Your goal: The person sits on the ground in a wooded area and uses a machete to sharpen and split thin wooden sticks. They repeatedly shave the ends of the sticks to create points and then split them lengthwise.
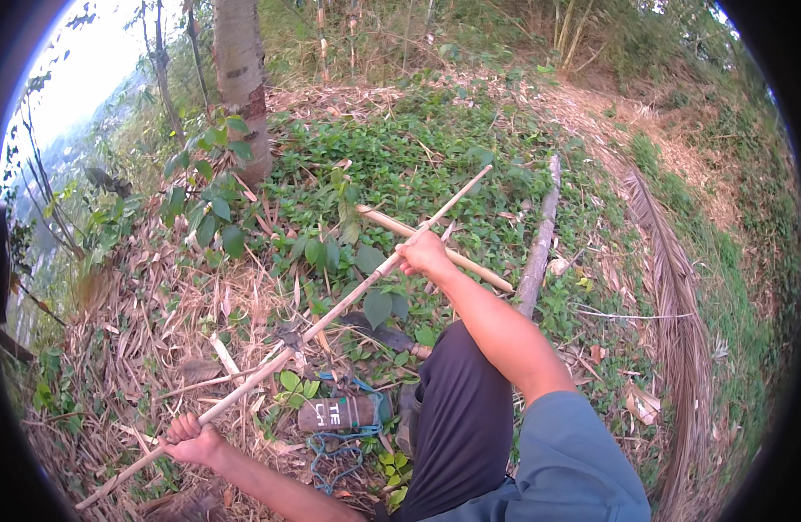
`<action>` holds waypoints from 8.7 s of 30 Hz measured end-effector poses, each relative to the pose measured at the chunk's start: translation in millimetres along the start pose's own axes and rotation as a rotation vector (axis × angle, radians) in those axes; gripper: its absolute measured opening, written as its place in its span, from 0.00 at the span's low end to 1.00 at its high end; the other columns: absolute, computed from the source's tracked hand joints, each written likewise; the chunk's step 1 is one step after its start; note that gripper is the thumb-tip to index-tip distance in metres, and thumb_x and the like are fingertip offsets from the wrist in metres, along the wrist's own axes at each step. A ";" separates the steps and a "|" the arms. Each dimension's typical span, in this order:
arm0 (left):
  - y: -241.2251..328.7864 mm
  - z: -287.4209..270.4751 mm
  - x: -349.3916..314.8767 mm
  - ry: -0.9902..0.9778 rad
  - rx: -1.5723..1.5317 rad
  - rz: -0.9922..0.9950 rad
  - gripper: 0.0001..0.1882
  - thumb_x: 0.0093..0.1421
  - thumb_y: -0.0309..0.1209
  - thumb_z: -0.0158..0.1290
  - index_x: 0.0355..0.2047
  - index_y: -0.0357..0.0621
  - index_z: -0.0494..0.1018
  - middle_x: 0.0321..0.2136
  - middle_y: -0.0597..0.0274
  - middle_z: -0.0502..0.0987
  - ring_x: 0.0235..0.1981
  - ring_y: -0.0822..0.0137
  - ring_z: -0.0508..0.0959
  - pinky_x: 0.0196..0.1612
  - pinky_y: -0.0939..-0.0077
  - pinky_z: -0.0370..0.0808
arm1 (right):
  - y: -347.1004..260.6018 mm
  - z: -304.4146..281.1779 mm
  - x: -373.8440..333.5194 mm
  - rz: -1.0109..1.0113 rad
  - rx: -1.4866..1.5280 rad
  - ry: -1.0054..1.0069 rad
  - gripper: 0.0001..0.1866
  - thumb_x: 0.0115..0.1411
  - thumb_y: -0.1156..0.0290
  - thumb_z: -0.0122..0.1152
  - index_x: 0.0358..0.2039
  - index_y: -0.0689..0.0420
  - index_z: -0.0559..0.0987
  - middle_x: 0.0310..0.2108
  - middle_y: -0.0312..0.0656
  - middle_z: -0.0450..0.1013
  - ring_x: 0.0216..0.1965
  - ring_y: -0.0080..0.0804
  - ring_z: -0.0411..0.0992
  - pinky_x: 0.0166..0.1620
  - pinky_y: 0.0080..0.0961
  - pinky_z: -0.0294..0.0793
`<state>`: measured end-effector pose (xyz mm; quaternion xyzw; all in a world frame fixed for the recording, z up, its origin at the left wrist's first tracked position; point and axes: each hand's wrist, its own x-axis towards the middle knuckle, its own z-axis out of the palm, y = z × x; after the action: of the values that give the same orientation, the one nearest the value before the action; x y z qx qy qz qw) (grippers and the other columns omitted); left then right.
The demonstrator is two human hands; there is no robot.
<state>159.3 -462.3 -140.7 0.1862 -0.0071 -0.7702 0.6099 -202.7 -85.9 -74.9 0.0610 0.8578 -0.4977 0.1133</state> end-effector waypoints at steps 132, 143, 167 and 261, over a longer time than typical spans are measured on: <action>18.0 -22.4 26.8 0.328 -0.123 -0.096 0.24 0.73 0.43 0.32 0.19 0.47 0.56 0.15 0.66 0.57 0.10 0.74 0.49 0.12 0.80 0.46 | -55.7 31.7 -111.9 -0.350 1.449 -0.218 0.13 0.72 0.63 0.46 0.40 0.60 0.75 0.27 0.41 0.75 0.25 0.25 0.73 0.23 0.17 0.74; -13.8 -10.2 15.1 0.449 0.017 -0.071 0.22 0.73 0.40 0.32 0.21 0.48 0.55 0.16 0.68 0.55 0.10 0.74 0.51 0.12 0.80 0.50 | -30.0 98.6 -146.8 0.264 0.408 -0.898 0.15 0.73 0.63 0.47 0.33 0.59 0.74 0.28 0.34 0.73 0.25 0.21 0.73 0.29 0.22 0.79; 20.4 -53.1 58.4 0.564 0.110 -0.020 0.04 0.62 0.22 0.45 0.36 0.34 0.66 0.27 0.52 0.69 0.25 0.58 0.74 0.33 0.67 0.77 | -58.5 35.2 -121.4 -0.353 1.054 -0.280 0.20 0.69 0.75 0.50 0.61 0.62 0.69 0.51 0.52 0.76 0.51 0.38 0.78 0.53 0.34 0.81; 94.7 160.5 -279.7 -0.023 0.076 0.101 0.18 0.69 0.29 0.46 0.19 0.53 0.59 0.22 0.70 0.59 0.27 0.69 0.66 0.29 0.66 0.69 | -31.9 9.5 -72.4 -0.261 0.947 -0.076 0.13 0.66 0.63 0.63 0.45 0.58 0.78 0.35 0.37 0.77 0.33 0.21 0.75 0.34 0.16 0.82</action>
<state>252.8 -257.7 109.0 0.1998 -0.0524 -0.7396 0.6406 -138.4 -109.4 -34.2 -0.0203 0.5330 -0.8449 0.0411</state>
